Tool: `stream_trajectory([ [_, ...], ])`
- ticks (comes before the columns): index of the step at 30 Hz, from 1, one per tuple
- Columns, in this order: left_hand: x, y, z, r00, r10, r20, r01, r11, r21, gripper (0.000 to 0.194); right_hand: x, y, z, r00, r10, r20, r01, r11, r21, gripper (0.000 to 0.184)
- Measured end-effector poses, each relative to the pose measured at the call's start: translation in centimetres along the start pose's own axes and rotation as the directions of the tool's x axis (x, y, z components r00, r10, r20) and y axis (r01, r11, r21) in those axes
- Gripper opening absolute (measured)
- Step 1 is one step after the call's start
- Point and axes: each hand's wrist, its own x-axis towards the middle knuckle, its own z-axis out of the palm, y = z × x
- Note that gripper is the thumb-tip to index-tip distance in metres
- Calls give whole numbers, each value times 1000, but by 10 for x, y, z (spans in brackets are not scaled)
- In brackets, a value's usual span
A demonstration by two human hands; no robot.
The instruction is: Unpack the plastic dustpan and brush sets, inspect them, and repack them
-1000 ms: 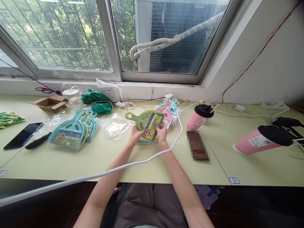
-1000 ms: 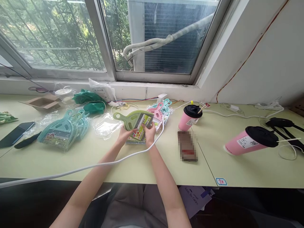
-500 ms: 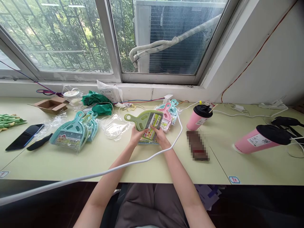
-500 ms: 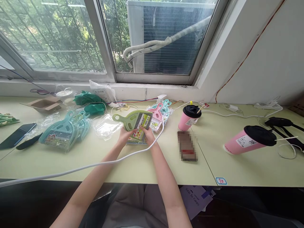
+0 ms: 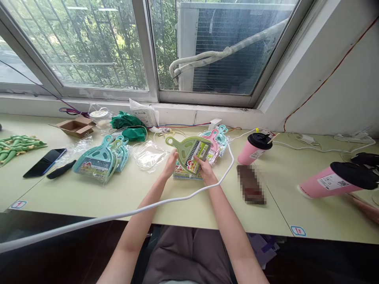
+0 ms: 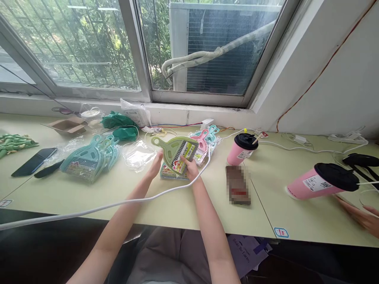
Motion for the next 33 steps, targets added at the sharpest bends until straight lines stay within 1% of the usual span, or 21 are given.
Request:
stream_trajectory([
  [2, 8, -4, -17, 985, 78, -155, -53, 986, 160, 52, 1, -2, -1, 999, -12, -47, 13, 1000, 16, 45],
  [3, 12, -7, -27, 966, 116, -231, -46, 957, 287, 53, 1, -4, -2, 997, -19, -70, 20, 1000, 22, 44],
  [4, 16, -10, -37, 946, 131, -296, 5, 909, 417, 55, 2, -5, -3, 996, -28, -88, 30, 999, 24, 44],
  [5, 19, -14, -47, 935, 117, -334, 76, 855, 512, 55, 2, -7, -5, 995, -34, -98, 36, 999, 18, 44],
  [7, 24, -19, -64, 942, 36, -335, 188, 769, 611, 49, 4, -8, -7, 995, -45, -93, 44, 999, -16, 44],
  [9, 25, -21, -78, 941, -23, -339, 265, 672, 691, 51, 5, -8, -9, 995, -59, -81, 53, 996, -78, 47],
  [11, 23, -20, -87, 929, -19, -369, 323, 531, 784, 53, 7, -7, -10, 993, -75, -91, 63, 990, -123, 49],
  [13, 21, -19, -89, 924, 30, -381, 342, 381, 859, 47, 7, -6, -11, 991, -75, -115, 62, 992, -111, 51],
  [14, 20, -19, -88, 932, 64, -358, 319, 327, 889, 41, 8, -6, -11, 990, -67, -125, 57, 995, -88, 52],
  [15, 19, -20, -84, 946, 96, -310, 270, 296, 916, 36, 8, -5, -11, 990, -59, -131, 51, 997, -62, 54],
  [16, 18, -21, -79, 963, 116, -243, 202, 285, 937, 33, 8, -5, -12, 990, -51, -134, 47, 998, -39, 57],
  [17, 17, -23, -73, 979, 118, -167, 126, 293, 948, 33, 8, -5, -12, 989, -49, -137, 46, 999, -21, 59],
  [19, 15, -25, -60, 997, 71, -17, -8, 338, 941, 32, 7, -6, -12, 988, -47, -146, 49, 999, 11, 62],
  [21, 12, -25, -48, 994, 24, 109, -110, 371, 922, 27, 7, -7, -12, 988, -39, -152, 46, 998, 44, 59],
  [22, 11, -24, -44, 986, 20, 166, -162, 368, 915, 24, 6, -7, -12, 988, -33, -150, 42, 997, 60, 55],
  [24, 6, -21, -37, 963, 34, 267, -263, 336, 904, 21, 6, -8, -12, 990, -23, -140, 34, 996, 80, 45],
  [25, 4, -18, -35, 955, 35, 296, -291, 317, 903, 20, 6, -9, -12, 991, -19, -134, 31, 996, 87, 41],
  [27, 1, -13, -33, 954, 7, 299, -289, 280, 915, 19, 5, -9, -12, 991, -16, -130, 29, 995, 99, 39],
  [28, 1, -11, -34, 960, -12, 281, -268, 259, 928, 20, 4, -10, -11, 991, -13, -135, 27, 994, 105, 41],
  [31, 1, -6, -38, 982, -35, 183, -176, 161, 971, 27, 3, -10, -10, 988, 3, -151, 15, 993, 120, 51],
  [33, 3, -4, -44, 990, -40, 134, -129, 104, 986, 33, 2, -9, -9, 987, 11, -160, 7, 993, 115, 53],
])
